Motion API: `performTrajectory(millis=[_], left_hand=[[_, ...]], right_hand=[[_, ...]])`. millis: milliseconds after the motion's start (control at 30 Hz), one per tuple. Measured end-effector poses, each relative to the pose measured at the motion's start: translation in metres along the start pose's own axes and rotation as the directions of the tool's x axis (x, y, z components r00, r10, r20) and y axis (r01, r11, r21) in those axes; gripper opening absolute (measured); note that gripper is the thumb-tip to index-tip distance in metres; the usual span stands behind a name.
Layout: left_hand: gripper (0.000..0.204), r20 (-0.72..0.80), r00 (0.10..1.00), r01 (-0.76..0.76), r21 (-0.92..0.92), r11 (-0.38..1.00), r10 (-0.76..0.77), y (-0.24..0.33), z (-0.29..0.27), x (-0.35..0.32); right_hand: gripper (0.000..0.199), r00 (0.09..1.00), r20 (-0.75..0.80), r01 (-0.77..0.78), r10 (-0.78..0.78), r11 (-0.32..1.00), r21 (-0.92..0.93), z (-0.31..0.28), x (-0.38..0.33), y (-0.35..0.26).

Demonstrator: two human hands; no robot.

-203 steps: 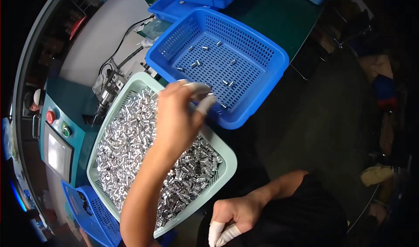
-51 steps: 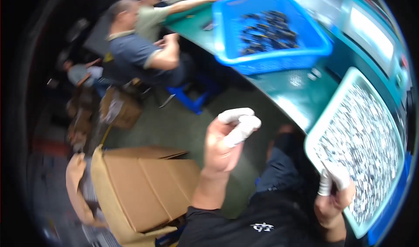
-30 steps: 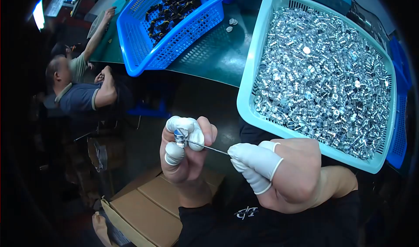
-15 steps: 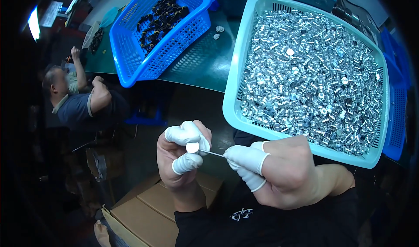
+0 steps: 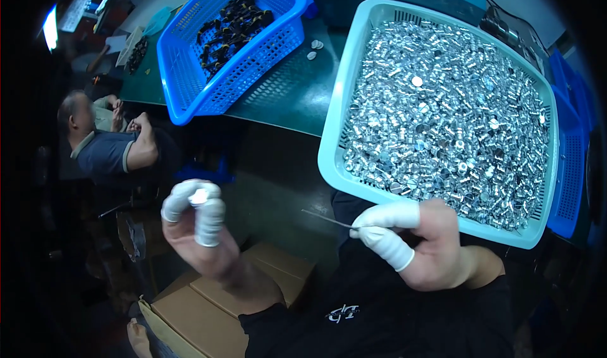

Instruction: Inspecting and sorting small metal components using a thin probe at a factory workstation.

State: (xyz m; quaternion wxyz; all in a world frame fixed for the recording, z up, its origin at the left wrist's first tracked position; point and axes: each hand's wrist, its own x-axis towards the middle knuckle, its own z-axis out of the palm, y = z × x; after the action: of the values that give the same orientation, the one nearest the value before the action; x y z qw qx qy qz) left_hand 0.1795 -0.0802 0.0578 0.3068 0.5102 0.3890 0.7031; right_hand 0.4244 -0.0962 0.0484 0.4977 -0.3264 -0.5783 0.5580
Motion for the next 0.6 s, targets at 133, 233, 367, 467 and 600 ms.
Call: performTrajectory(millis=[133,233,367,467,600], left_hand=[[0.035,0.152,0.969,-0.237,0.372,0.897,0.192,0.002,0.027,-0.015],[0.036,0.165,0.958,-0.283,0.444,0.85,0.233,0.003,0.032,-0.017],[0.039,0.205,0.945,-0.326,0.49,0.808,0.256,0.002,0.037,-0.016],[0.039,0.213,0.943,-0.329,0.499,0.802,0.254,0.002,0.039,-0.017],[0.039,0.214,0.941,-0.335,0.501,0.798,0.261,0.002,0.039,-0.019]], right_hand=[[0.015,0.962,-0.02,0.255,-0.274,0.917,-0.307,0.003,0.002,-0.003],[0.017,0.965,0.013,0.247,-0.26,0.9,-0.36,0.003,0.002,-0.005],[0.02,0.953,0.013,0.283,-0.302,0.878,-0.386,0.005,0.006,-0.008],[0.02,0.962,0.018,0.258,-0.273,0.881,-0.396,0.006,0.007,-0.012],[0.019,0.958,0.017,0.267,-0.285,0.876,-0.401,0.009,0.007,-0.013]])
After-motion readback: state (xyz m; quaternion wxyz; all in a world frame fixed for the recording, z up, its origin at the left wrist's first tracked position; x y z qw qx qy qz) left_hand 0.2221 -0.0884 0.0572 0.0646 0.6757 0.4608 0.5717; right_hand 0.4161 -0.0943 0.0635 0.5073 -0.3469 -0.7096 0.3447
